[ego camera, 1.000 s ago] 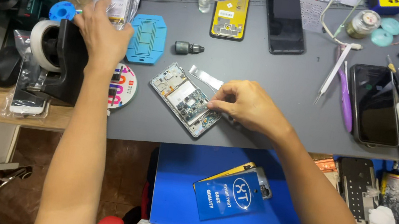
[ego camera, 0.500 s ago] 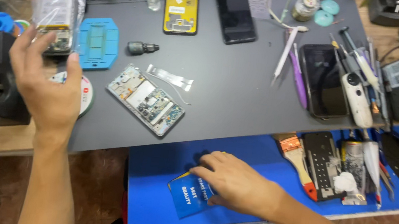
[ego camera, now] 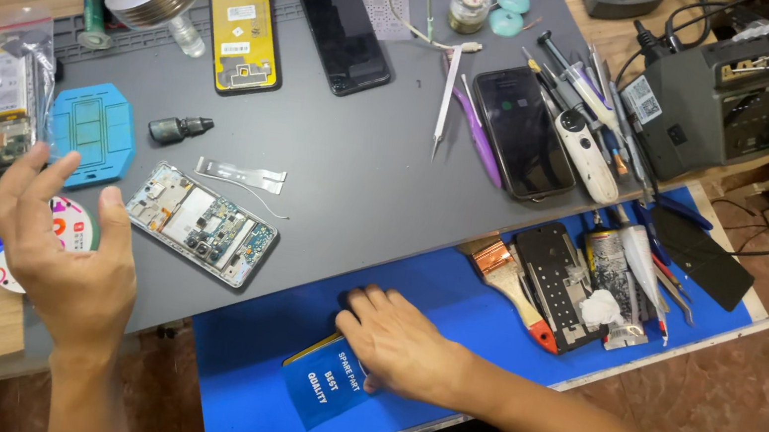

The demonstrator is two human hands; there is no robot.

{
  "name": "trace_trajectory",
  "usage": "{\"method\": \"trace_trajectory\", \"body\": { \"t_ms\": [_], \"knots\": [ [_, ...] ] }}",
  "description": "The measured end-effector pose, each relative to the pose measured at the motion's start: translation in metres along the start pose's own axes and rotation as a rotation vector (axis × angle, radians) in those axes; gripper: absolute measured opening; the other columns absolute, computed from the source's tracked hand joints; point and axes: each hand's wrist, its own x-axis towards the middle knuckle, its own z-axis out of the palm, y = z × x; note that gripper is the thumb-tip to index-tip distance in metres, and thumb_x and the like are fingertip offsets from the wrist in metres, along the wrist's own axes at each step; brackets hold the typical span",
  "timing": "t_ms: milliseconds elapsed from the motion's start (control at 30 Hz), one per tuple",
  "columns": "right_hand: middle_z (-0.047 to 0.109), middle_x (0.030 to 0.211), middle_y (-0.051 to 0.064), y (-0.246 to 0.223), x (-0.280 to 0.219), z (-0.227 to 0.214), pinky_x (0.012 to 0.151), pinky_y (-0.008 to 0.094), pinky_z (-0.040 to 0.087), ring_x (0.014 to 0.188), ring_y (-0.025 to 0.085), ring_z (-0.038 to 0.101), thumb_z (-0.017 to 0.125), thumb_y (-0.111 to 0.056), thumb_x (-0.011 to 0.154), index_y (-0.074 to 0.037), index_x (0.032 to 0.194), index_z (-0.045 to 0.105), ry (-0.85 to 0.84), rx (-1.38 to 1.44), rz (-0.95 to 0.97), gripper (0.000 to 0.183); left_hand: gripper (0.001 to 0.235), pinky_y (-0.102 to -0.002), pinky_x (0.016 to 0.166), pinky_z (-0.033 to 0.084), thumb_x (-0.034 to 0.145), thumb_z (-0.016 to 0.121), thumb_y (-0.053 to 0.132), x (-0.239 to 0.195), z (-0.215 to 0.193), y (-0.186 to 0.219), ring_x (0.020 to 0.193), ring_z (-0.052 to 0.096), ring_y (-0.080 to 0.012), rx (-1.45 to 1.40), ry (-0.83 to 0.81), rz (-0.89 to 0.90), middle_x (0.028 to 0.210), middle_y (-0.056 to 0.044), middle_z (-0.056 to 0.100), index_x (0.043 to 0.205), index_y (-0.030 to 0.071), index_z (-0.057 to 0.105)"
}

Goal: The person handles a small circuit board and places it into a plastic bag. They then pick up a smartphone, navigate through the settings menu, and interact with the screen. Finally, they place the phone down and pick up a pair of tweezers.

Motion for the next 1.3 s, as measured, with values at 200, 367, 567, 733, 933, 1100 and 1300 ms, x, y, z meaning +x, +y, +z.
{"method": "trace_trajectory", "body": {
  "t_ms": [200, 367, 567, 733, 933, 1100, 1300],
  "knots": [
    [0.055, 0.114, 0.021, 0.001, 0.003, -0.013, 0.080, 0.048, 0.046, 0.101, 0.038, 0.053, 0.106, -0.038, 0.055, -0.001, 0.122, 0.052, -0.110, 0.025, 0.041, 0.094, 0.033, -0.058, 0.122, 0.041, 0.106, 0.068, -0.008, -0.001, 0.005, 0.010, 0.141, 0.051, -0.0451, -0.022, -0.016, -0.078, 0.148, -0.030, 0.054, 0.138, -0.007, 0.063],
    [0.055, 0.117, 0.019, 0.009, 0.004, -0.020, 0.079, 0.052, 0.048, 0.105, 0.040, 0.054, 0.101, -0.034, 0.066, -0.006, 0.123, 0.055, -0.181, 0.135, 0.026, 0.078, 0.031, -0.053, 0.121, 0.042, 0.104, 0.067, 0.000, -0.005, 0.002, 0.015, 0.139, 0.053, -0.0379, -0.036, -0.006, -0.165, 0.147, -0.023, 0.056, 0.135, -0.002, 0.064],
    [0.070, 0.097, 0.000, 0.007, -0.002, -0.110, 0.073, 0.034, 0.046, 0.086, 0.019, 0.064, 0.076, -0.037, 0.093, -0.021, 0.109, 0.057, -0.389, 0.576, 0.265, 0.029, 0.028, -0.041, 0.122, 0.045, 0.104, 0.060, 0.006, -0.008, -0.003, 0.032, 0.138, 0.057, -0.0293, -0.315, -0.013, -0.341, 0.141, -0.018, 0.061, 0.132, 0.001, 0.062],
    [0.082, 0.110, 0.006, 0.022, 0.005, -0.132, 0.085, 0.029, 0.065, 0.097, 0.013, 0.076, 0.075, -0.013, 0.092, -0.008, 0.124, 0.071, 0.021, 1.312, 0.505, 0.033, 0.033, -0.040, 0.114, 0.058, 0.105, 0.051, 0.012, -0.020, 0.012, 0.048, 0.123, 0.073, -0.0318, -0.862, -0.152, -0.618, 0.136, -0.019, 0.068, 0.136, 0.000, 0.055],
    [0.080, 0.109, 0.025, 0.023, 0.019, -0.140, 0.071, 0.045, 0.069, 0.085, 0.034, 0.080, 0.071, -0.013, 0.090, -0.002, 0.135, 0.061, 0.191, 1.614, 0.590, 0.048, 0.055, -0.047, 0.104, 0.064, 0.101, 0.054, 0.032, -0.030, 0.045, 0.076, 0.116, 0.077, -0.0303, -1.187, -0.594, -0.904, 0.129, -0.020, 0.077, 0.147, 0.002, 0.048],
    [0.076, 0.121, 0.017, 0.027, 0.021, -0.129, 0.090, 0.041, 0.066, 0.104, 0.026, 0.075, 0.070, -0.009, 0.092, 0.001, 0.131, 0.066, 0.432, 1.575, 0.567, 0.041, 0.037, -0.038, 0.085, 0.068, 0.103, 0.056, 0.026, -0.027, 0.054, 0.088, 0.114, 0.077, -0.0252, -1.207, -0.675, -0.952, 0.128, -0.013, 0.077, 0.132, 0.005, 0.064],
    [0.082, 0.110, 0.021, 0.034, 0.027, -0.127, 0.077, 0.043, 0.070, 0.089, 0.031, 0.081, 0.071, -0.014, 0.092, -0.002, 0.127, 0.066, 0.446, 1.453, 0.692, 0.038, 0.031, -0.041, 0.081, 0.069, 0.099, 0.065, 0.018, -0.035, 0.082, 0.076, 0.100, 0.080, -0.0283, -1.260, -0.557, -1.061, 0.118, -0.017, 0.080, 0.125, 0.001, 0.062]
  ]
}}
